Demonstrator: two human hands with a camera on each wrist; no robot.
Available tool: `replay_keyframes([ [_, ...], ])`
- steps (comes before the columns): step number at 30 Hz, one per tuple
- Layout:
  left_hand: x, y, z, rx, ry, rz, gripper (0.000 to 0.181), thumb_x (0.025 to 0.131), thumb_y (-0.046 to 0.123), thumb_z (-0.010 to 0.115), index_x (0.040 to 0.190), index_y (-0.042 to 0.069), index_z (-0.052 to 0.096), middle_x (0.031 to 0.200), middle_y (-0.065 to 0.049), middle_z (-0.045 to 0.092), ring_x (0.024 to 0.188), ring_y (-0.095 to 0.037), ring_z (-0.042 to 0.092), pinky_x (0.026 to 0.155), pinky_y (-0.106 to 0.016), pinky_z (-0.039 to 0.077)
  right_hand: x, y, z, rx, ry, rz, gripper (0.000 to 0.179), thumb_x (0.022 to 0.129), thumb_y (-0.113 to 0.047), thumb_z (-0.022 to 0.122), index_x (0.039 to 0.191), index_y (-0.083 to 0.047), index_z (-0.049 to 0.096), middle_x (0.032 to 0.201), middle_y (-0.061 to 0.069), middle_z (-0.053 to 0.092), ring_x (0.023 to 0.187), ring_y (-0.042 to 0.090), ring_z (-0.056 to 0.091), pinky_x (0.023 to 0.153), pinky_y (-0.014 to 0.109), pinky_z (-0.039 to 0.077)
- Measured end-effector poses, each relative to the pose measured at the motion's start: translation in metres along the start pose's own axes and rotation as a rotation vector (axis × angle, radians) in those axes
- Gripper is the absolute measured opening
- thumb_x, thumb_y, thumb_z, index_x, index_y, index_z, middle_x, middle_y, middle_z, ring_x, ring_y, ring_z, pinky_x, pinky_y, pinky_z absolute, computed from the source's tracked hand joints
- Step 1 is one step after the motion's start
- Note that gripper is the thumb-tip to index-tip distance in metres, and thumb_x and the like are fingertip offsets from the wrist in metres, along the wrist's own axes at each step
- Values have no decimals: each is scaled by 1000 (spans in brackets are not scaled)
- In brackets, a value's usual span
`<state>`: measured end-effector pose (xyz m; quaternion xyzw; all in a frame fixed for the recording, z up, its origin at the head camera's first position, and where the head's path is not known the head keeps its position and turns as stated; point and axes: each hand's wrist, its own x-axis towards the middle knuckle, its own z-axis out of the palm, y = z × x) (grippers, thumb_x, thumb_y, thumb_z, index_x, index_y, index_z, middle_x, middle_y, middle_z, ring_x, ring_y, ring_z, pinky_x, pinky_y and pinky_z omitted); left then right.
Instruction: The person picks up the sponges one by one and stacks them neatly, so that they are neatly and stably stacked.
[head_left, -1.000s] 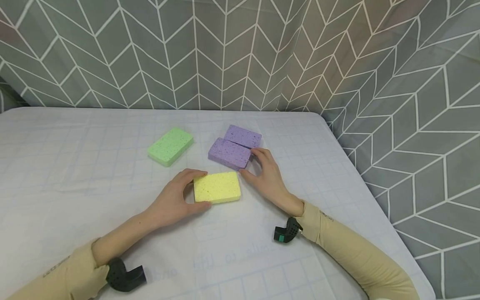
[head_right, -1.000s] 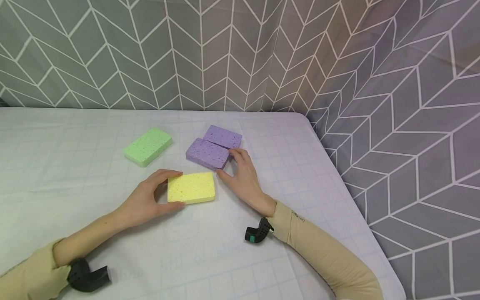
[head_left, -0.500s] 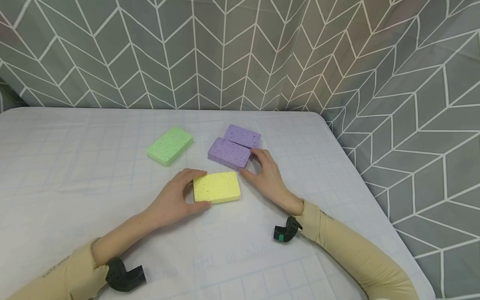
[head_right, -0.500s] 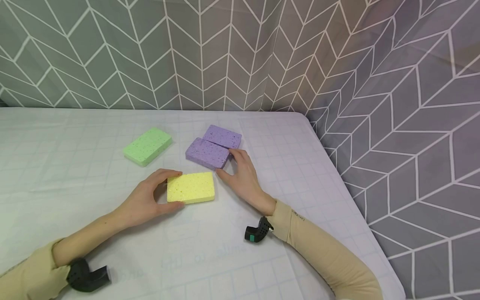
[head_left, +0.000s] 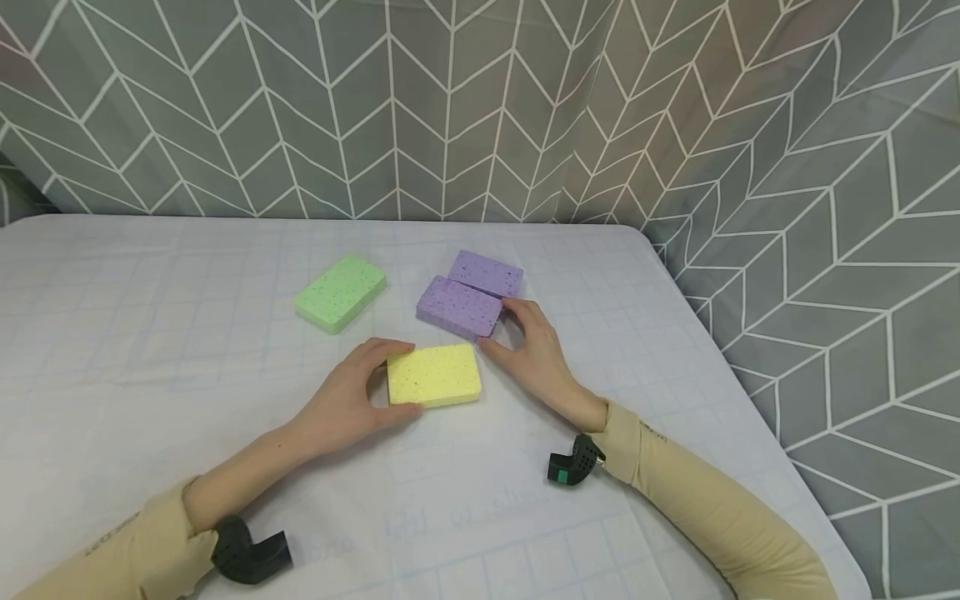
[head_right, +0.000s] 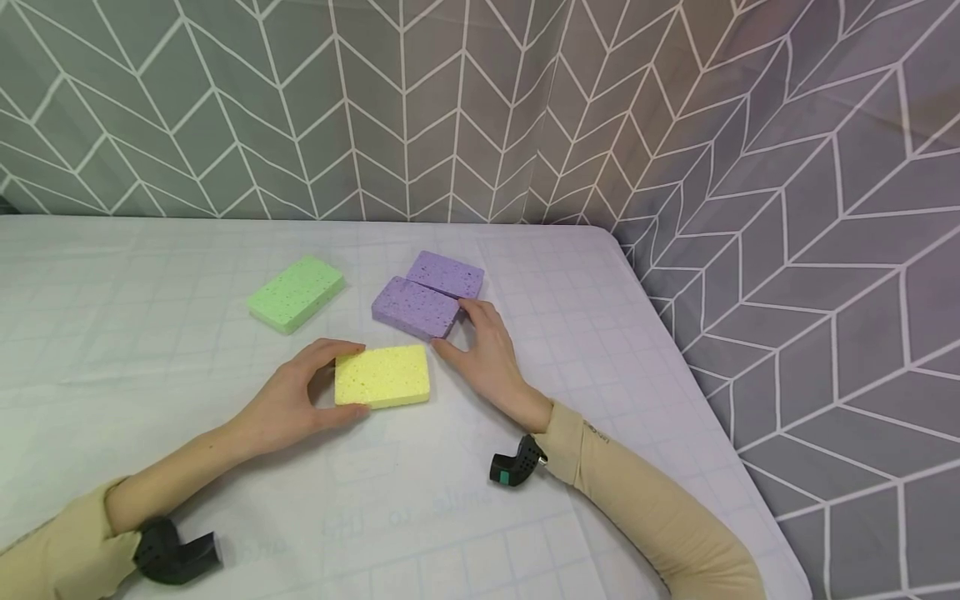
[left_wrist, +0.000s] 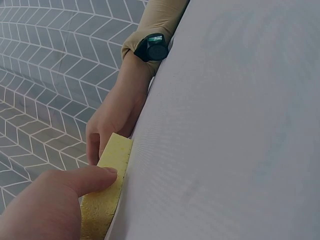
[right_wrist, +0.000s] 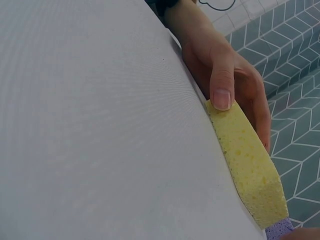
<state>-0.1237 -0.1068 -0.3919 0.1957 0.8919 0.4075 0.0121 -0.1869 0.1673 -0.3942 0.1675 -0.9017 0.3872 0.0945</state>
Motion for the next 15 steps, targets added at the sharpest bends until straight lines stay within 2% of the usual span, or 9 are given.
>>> replay_keyframes([
  [7,0,-1,1,-2,-1,2,75,77,33,87,140,11,53,137,-4,55,132,-26,49,114,-48,42,0,1,1,0,10,-10,67,86,-22,79,139,4,49,138,18,53,131,30,52,115,41,41],
  [15,0,-1,0,5,3,10,74,77,33,87,139,11,54,137,-4,56,131,-26,50,114,-49,42,0,0,0,-20,0,4,70,86,-25,79,142,3,48,141,19,53,133,32,49,117,45,39],
])
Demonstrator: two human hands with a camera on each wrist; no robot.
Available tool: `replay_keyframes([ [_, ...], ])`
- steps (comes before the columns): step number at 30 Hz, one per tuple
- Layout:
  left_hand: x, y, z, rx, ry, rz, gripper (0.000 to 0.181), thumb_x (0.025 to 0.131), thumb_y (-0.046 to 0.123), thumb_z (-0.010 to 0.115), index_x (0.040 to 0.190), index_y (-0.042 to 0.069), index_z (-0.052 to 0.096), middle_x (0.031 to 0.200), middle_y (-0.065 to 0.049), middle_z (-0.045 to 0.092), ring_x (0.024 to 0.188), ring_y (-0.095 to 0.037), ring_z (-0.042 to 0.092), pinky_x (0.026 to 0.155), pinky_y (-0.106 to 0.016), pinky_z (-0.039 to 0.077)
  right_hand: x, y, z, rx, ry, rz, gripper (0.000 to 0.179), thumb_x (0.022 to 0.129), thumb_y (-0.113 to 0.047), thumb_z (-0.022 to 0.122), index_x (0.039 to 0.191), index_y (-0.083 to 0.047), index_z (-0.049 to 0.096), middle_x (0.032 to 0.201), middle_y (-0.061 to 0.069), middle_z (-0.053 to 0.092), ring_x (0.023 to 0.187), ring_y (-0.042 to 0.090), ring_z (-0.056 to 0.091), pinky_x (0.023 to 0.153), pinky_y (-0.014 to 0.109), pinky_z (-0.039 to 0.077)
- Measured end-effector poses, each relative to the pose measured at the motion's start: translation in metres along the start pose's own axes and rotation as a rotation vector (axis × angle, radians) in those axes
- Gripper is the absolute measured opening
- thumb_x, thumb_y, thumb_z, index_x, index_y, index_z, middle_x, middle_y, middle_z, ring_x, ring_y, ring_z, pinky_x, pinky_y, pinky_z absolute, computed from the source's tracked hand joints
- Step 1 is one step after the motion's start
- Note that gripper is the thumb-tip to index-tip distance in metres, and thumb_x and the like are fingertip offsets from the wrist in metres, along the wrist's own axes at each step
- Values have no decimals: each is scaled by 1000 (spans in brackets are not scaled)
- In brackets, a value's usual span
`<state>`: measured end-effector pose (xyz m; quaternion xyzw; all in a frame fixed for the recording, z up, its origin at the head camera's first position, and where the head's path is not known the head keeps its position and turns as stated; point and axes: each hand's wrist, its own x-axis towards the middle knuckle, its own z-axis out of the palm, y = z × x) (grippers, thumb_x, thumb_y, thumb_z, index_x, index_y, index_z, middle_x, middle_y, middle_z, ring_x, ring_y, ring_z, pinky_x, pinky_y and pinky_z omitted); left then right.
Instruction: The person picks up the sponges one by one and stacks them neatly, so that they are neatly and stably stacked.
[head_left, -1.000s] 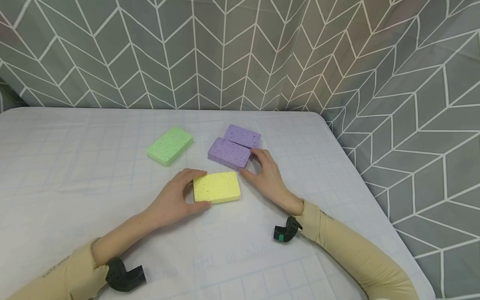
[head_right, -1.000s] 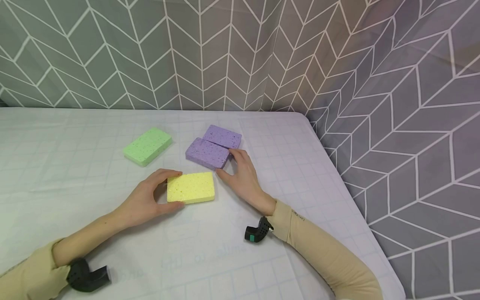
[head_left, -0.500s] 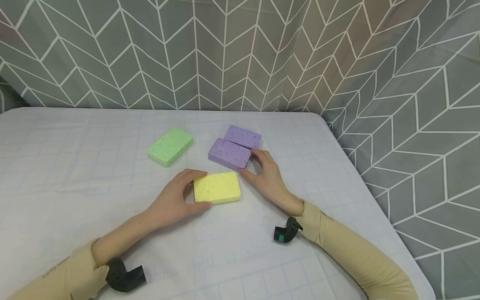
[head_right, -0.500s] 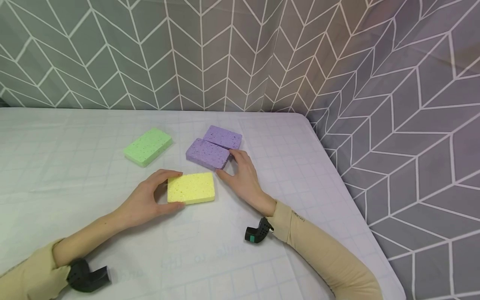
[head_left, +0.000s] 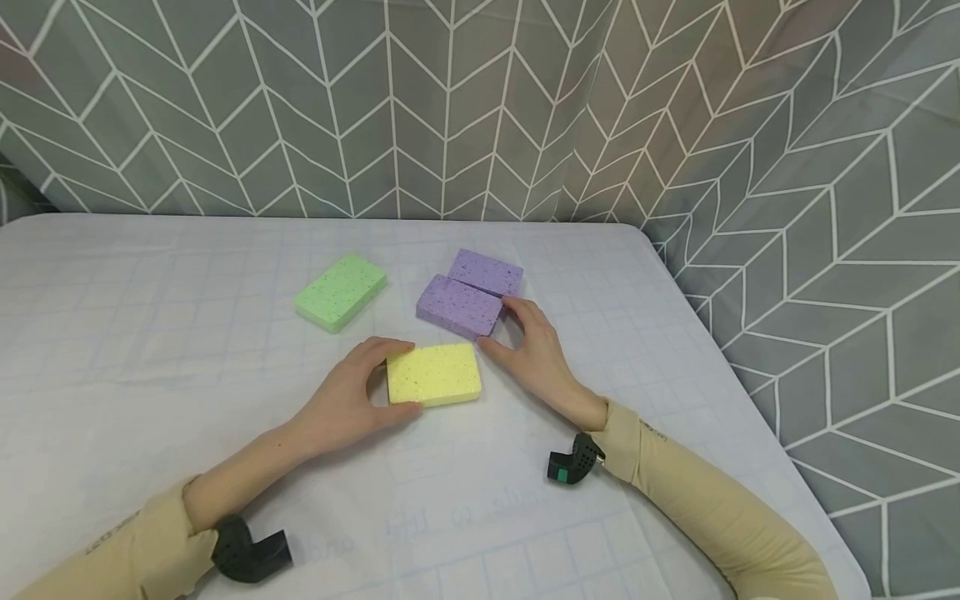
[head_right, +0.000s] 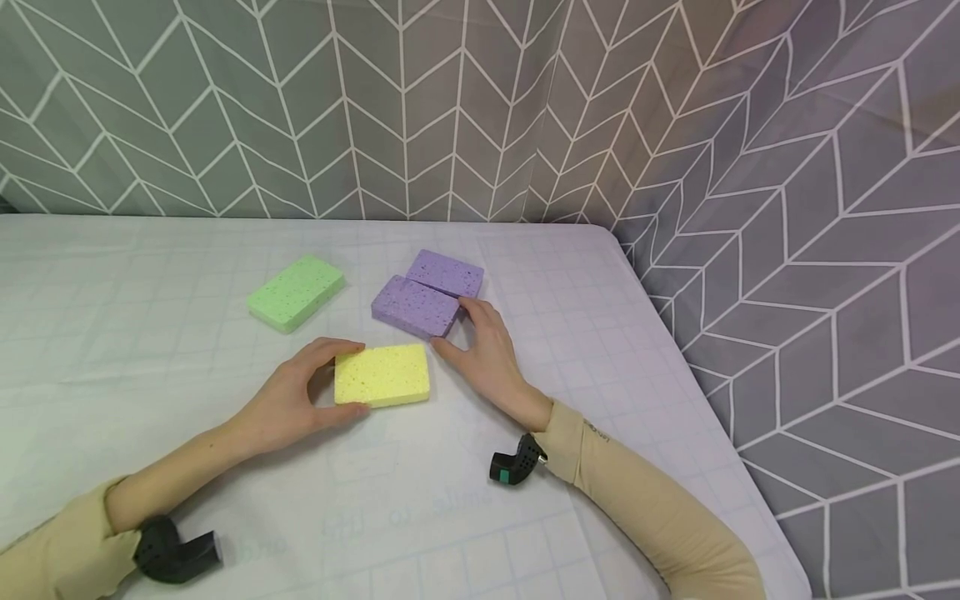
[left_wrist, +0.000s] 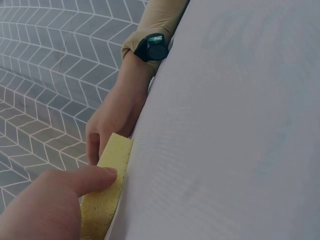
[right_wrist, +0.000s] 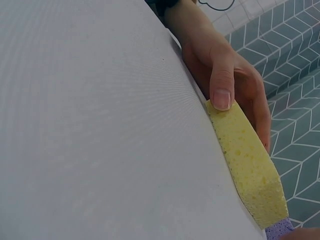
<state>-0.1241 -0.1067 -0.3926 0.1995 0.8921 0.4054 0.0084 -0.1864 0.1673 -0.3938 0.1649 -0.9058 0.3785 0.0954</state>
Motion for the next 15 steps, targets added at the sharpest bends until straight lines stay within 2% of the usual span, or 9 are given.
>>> replay_keyframes([
  [15,-1,1,0,9,1,-4,75,77,33,86,139,10,53,138,-5,55,132,-27,49,114,-49,42,1,1,1,5,8,-9,68,86,-23,79,140,4,48,138,19,54,130,31,51,115,44,41],
])
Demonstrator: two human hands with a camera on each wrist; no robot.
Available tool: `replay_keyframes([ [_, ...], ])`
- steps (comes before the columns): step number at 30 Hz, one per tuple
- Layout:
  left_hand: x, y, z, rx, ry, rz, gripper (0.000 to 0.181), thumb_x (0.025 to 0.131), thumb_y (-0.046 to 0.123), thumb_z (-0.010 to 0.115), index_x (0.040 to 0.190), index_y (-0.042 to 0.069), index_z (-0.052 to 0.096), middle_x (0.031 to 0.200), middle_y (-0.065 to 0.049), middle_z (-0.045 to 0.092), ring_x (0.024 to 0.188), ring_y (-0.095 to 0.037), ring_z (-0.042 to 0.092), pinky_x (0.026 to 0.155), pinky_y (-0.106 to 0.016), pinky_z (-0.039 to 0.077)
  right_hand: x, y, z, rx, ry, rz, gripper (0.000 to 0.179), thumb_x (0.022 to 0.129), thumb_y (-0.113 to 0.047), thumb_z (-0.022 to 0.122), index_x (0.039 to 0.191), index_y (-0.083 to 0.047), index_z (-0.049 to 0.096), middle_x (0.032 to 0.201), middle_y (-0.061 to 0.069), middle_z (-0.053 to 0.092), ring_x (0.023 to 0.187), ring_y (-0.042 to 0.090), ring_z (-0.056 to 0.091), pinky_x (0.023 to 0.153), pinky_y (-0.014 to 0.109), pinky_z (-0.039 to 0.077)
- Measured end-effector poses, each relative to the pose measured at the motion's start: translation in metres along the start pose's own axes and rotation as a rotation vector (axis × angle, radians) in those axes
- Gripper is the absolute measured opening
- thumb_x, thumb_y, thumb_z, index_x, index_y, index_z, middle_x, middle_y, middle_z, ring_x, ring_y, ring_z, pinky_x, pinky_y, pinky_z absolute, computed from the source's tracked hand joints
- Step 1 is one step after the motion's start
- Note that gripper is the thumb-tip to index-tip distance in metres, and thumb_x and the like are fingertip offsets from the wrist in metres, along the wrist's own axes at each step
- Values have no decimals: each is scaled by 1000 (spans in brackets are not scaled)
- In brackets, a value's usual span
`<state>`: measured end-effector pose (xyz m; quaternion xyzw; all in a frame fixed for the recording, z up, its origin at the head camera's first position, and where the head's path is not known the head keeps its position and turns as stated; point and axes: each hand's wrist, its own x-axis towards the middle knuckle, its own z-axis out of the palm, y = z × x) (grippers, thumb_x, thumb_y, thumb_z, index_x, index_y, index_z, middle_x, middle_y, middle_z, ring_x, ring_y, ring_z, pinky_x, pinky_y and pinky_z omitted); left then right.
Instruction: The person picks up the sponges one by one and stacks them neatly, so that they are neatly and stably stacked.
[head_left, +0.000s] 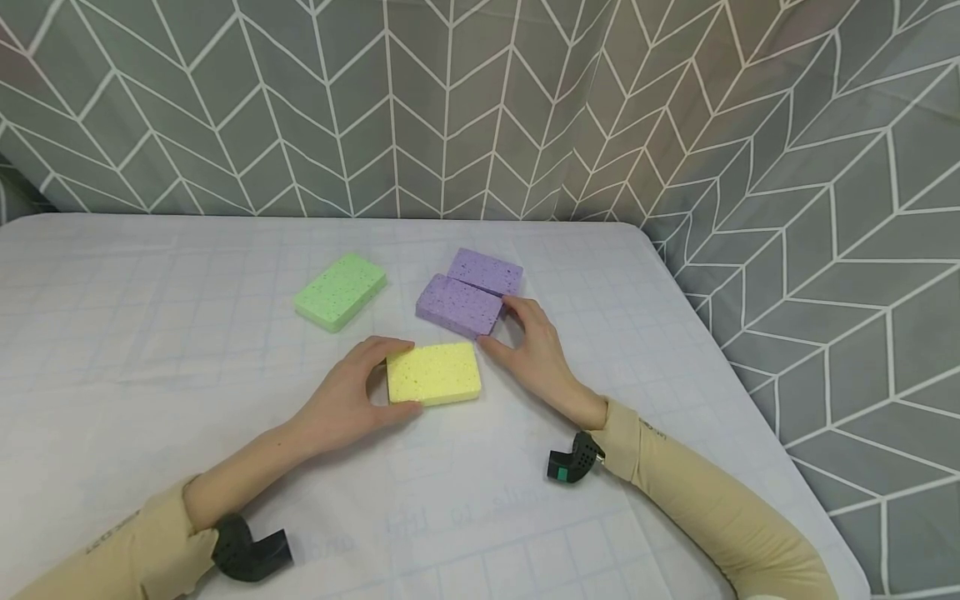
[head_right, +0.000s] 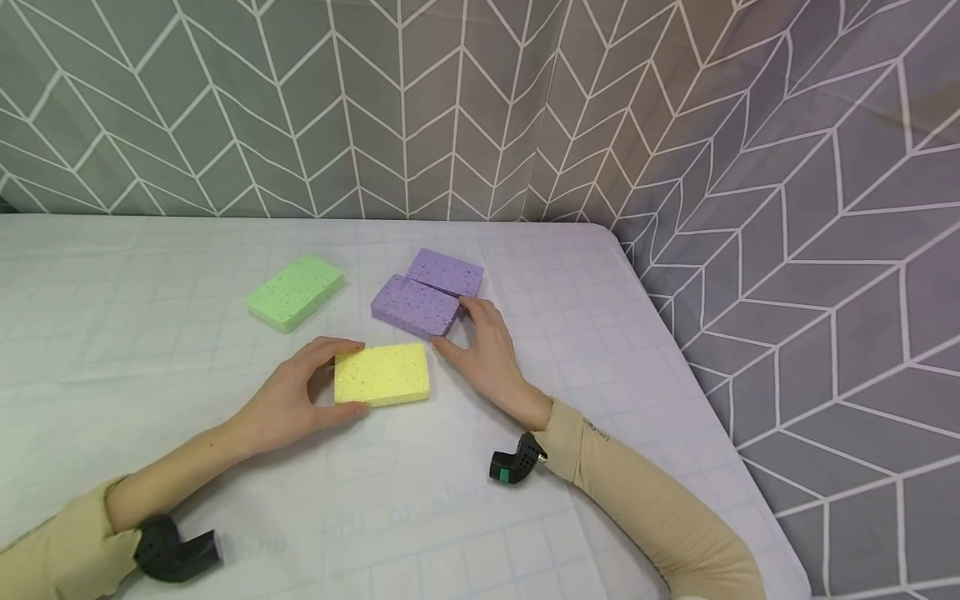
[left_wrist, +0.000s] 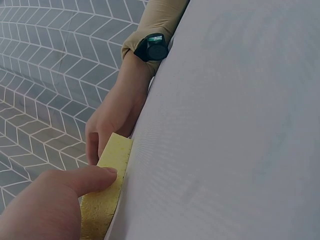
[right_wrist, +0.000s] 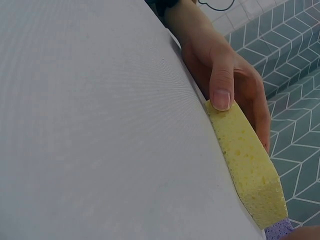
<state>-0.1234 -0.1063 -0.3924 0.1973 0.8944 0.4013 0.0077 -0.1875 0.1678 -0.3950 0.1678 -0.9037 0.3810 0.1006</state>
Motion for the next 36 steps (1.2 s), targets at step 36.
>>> replay_keyframes([
  [36,-1,0,2,-4,11,16,74,76,32,87,139,10,54,135,-4,56,130,-25,50,113,-48,43,0,-1,-2,-11,-21,26,74,84,-25,81,142,4,47,139,20,54,130,33,50,115,47,40],
])
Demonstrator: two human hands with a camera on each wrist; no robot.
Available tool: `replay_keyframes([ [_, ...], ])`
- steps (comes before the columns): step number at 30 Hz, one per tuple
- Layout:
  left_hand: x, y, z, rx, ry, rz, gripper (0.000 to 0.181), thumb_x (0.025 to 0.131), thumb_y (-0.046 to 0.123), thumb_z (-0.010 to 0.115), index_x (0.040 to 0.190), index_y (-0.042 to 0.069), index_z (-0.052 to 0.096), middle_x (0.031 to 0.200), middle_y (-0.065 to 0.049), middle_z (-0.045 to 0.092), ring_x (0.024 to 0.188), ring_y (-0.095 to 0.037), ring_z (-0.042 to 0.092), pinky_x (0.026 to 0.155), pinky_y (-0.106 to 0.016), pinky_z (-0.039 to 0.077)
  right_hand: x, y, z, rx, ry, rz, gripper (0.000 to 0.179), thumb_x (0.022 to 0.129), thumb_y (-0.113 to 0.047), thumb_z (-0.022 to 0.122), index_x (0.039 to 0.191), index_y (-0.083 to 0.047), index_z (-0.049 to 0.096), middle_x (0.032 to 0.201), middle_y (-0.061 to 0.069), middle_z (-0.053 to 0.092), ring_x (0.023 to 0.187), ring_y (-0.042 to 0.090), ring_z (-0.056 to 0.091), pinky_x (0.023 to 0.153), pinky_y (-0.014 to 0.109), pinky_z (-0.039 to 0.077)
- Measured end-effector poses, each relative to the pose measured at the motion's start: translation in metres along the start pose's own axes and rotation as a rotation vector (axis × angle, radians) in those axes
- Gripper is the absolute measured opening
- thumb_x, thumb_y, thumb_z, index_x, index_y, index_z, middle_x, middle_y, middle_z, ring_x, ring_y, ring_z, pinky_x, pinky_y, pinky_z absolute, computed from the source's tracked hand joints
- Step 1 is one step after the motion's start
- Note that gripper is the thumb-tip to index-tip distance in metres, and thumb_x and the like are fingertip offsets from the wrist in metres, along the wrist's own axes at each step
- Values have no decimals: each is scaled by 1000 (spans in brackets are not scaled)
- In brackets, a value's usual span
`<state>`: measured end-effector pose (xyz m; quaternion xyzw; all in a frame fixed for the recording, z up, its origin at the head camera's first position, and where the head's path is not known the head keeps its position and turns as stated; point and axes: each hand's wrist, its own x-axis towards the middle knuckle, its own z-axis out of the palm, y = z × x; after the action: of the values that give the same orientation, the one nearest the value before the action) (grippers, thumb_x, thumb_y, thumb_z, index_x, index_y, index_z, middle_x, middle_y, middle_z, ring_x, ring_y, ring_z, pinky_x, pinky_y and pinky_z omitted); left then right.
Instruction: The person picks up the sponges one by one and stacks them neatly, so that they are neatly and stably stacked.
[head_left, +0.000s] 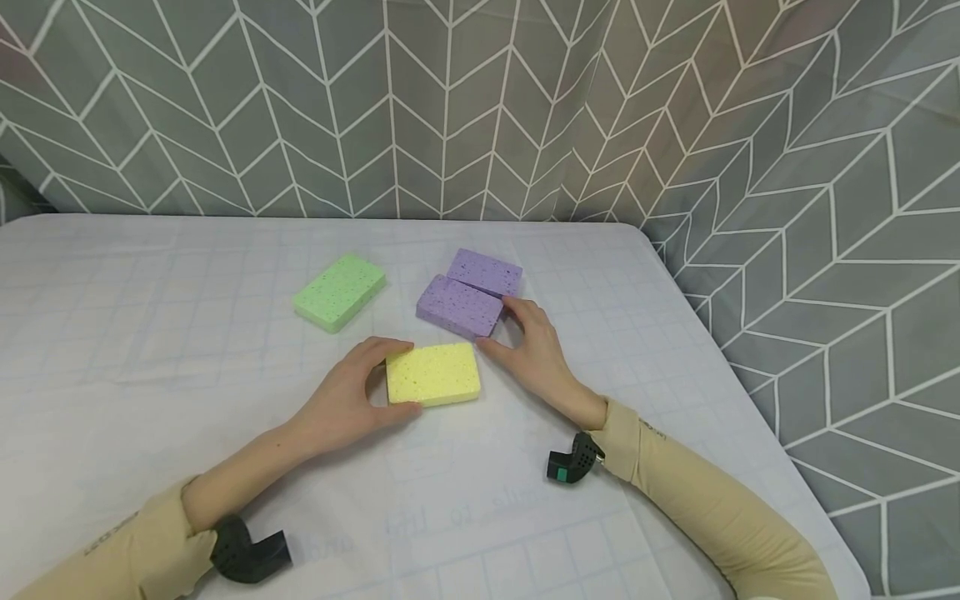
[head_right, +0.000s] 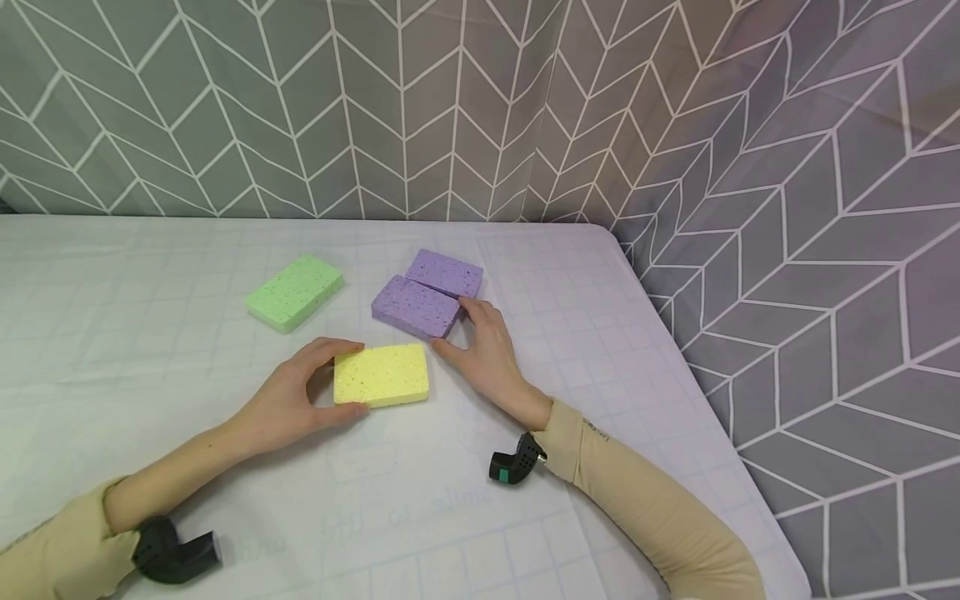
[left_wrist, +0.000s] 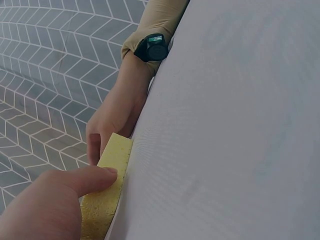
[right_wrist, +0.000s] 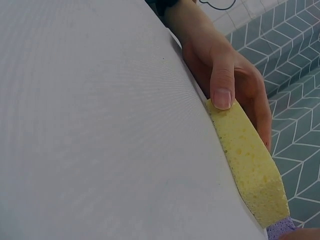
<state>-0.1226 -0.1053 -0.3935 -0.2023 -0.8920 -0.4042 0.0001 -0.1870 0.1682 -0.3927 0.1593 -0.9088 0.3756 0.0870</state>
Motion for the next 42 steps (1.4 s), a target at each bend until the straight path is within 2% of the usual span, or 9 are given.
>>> replay_keyframes([
  [24,0,0,-1,-11,2,8,74,76,31,87,138,10,54,136,-4,56,130,-25,50,113,-47,44,1,1,2,3,32,-10,68,82,-22,82,137,5,52,135,20,57,126,32,53,111,45,43],
  [42,0,-1,-2,-4,-1,4,75,76,32,87,139,10,54,137,-5,56,131,-26,50,113,-48,43,-1,0,1,51,45,-13,66,82,-20,82,136,5,53,133,19,58,123,32,56,110,44,46],
])
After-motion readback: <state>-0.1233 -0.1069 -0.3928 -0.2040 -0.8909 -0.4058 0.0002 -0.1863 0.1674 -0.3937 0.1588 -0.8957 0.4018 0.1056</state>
